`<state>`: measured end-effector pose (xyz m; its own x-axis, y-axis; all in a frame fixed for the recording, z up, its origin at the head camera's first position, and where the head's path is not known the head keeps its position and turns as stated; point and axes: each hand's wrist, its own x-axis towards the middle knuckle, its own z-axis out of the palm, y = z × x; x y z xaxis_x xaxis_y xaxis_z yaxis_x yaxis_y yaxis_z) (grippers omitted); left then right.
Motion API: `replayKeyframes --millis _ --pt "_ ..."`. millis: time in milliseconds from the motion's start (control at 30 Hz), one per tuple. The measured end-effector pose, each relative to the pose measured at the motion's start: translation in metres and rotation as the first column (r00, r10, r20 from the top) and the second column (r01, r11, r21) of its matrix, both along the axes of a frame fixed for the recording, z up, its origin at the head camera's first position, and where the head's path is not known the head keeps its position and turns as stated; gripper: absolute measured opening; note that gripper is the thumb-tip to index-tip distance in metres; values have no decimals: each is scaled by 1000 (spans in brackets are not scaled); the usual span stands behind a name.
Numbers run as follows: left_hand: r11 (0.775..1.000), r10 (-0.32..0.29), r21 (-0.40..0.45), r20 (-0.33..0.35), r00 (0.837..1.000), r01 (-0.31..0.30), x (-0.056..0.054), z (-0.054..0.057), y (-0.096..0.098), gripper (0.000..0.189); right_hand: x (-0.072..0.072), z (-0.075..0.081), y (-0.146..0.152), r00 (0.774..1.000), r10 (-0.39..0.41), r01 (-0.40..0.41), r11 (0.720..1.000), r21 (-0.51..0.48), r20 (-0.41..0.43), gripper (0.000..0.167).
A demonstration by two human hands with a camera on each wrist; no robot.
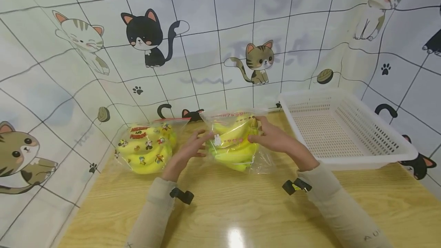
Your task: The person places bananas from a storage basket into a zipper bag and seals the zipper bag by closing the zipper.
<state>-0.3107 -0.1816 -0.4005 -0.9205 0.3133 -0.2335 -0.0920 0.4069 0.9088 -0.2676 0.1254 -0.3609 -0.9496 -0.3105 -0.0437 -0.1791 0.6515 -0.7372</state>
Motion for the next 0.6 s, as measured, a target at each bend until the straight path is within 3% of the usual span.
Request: replayKeyframes --millis 333,600 --pt "999 -39 12 -15 999 39 -2 5 1 88 -1 9 2 1000 -18 18 1000 20 -3 91" --pt "999 -49 8 -8 999 49 -1 6 2 88 0 8 4 999 -36 36 999 17 -12 93"
